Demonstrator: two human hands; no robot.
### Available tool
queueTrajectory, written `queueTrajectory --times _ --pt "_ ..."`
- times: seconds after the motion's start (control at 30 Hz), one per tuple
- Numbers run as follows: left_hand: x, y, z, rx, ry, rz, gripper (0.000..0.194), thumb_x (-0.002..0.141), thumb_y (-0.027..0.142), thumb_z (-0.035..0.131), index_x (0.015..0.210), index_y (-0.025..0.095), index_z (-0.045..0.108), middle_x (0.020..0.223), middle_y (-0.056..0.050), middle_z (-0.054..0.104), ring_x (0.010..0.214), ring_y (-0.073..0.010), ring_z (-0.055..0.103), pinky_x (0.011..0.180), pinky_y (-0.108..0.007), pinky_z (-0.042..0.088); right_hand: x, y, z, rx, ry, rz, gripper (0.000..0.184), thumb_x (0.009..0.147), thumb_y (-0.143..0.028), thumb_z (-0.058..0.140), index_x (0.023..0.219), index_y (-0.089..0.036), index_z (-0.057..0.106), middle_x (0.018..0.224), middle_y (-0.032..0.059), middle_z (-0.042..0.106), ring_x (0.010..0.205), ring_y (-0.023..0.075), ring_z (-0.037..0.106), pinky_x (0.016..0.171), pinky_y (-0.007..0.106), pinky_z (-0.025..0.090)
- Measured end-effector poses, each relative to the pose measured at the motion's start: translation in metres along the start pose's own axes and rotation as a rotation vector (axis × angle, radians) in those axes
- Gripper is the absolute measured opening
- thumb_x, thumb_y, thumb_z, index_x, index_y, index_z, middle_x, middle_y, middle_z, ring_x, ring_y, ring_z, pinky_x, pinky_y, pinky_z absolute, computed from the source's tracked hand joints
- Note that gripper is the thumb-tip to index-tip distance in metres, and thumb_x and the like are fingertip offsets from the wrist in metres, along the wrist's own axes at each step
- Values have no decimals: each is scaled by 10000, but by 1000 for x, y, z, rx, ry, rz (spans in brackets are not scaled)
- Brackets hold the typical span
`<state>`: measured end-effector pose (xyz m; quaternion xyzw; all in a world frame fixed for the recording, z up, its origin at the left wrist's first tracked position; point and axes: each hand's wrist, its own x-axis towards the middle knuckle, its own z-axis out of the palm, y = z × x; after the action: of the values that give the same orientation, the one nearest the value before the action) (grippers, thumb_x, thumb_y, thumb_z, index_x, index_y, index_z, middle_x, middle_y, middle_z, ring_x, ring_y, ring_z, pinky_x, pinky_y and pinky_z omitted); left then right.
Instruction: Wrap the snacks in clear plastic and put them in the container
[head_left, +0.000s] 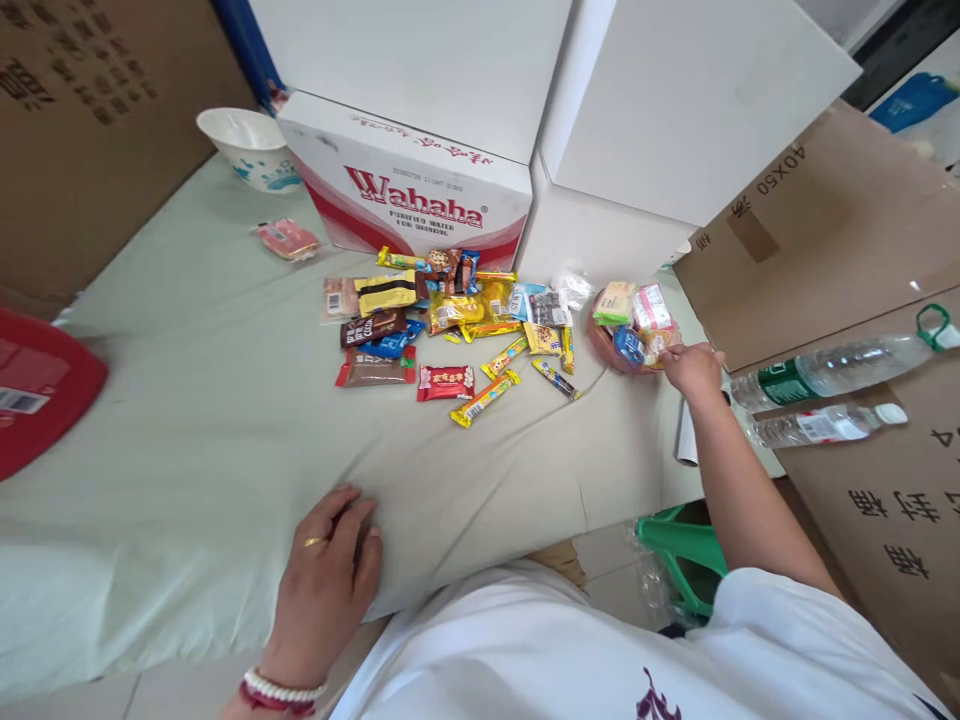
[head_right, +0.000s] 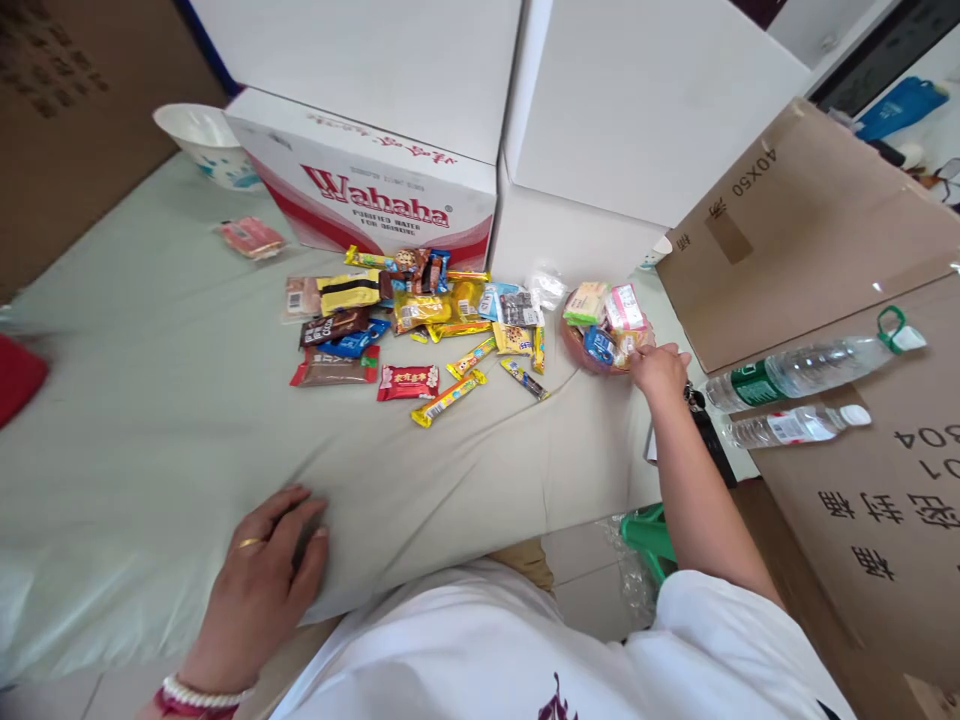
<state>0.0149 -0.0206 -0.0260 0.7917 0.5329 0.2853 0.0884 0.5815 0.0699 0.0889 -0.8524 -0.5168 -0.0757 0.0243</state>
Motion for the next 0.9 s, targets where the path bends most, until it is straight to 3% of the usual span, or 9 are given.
queueTrajectory --times 0.1,0.17,0.27,0.4,0.53,0.67,0.77,0.83,0.9 --pt "-8 3 -5 -29 77 -15 202 921 243 555 1112 216 616 1194 -141 638 1125 -314 643 961 -488 560 23 -18 -29 -6 181 35 408 896 -387 528 1140 -131 734 1148 204 589 1081 330 513 968 495 399" --pt "-9 4 -6 -58 121 -6 181 904 206 579 1079 226 620 1142 -118 656 1068 -289 665 934 -461 570 48 -50 -43 36 224 -97 388 926 -334 495 1183 -146 717 1182 189 612 1060 302 541 928 434 421" --pt "-7 3 -6 -81 147 50 158 877 159 602 1023 215 630 1089 -112 669 1031 -278 677 906 -440 577 88 -113 -43 -34 36 -296 322 943 -247 493 1120 -136 738 1086 171 678 1055 297 557 926 420 412" --pt "-7 3 -5 -117 155 94 171 852 101 604 989 198 636 1058 -117 676 1041 -278 682 908 -431 579 121 -176 -11 -260 -90 -300 350 891 -360 701 1045 -50 744 1098 243 675 1290 402 400 1020 531 322" --pt "-9 4 -6 -132 178 87 197 844 73 601 998 192 634 1054 -120 680 1042 -274 681 907 -435 584 131 -192 8 -303 -146 -237 287 892 -309 700 975 -37 740 1051 252 681 1280 369 421 1017 519 327" --pt "-11 4 -4 -158 204 81 210 840 65 595 995 199 643 1036 -109 691 1016 -259 689 887 -420 592 133 -179 -18 -273 -127 -222 161 896 -185 623 925 -71 733 982 224 688 1223 351 505 982 500 391" --pt "-13 4 -4 -213 238 97 207 832 59 607 975 202 652 998 -96 691 985 -244 694 866 -394 591 114 -162 -51 36 -144 -200 59 846 -181 647 831 -141 686 875 130 677 996 282 618 898 455 467" --pt "-14 6 -6 -269 253 65 188 842 68 610 964 200 662 997 -93 691 984 -235 696 869 -382 584 84 -152 -68 521 -221 -167 74 826 -223 660 775 -184 623 784 65 638 809 217 625 795 407 509" --pt "-12 12 -10 -326 232 -28 160 876 93 595 963 203 673 1014 -85 694 973 -214 695 864 -359 572 40 -147 -74 1028 -378 -142 118 805 -277 676 769 -211 584 725 23 597 700 172 599 691 349 520"
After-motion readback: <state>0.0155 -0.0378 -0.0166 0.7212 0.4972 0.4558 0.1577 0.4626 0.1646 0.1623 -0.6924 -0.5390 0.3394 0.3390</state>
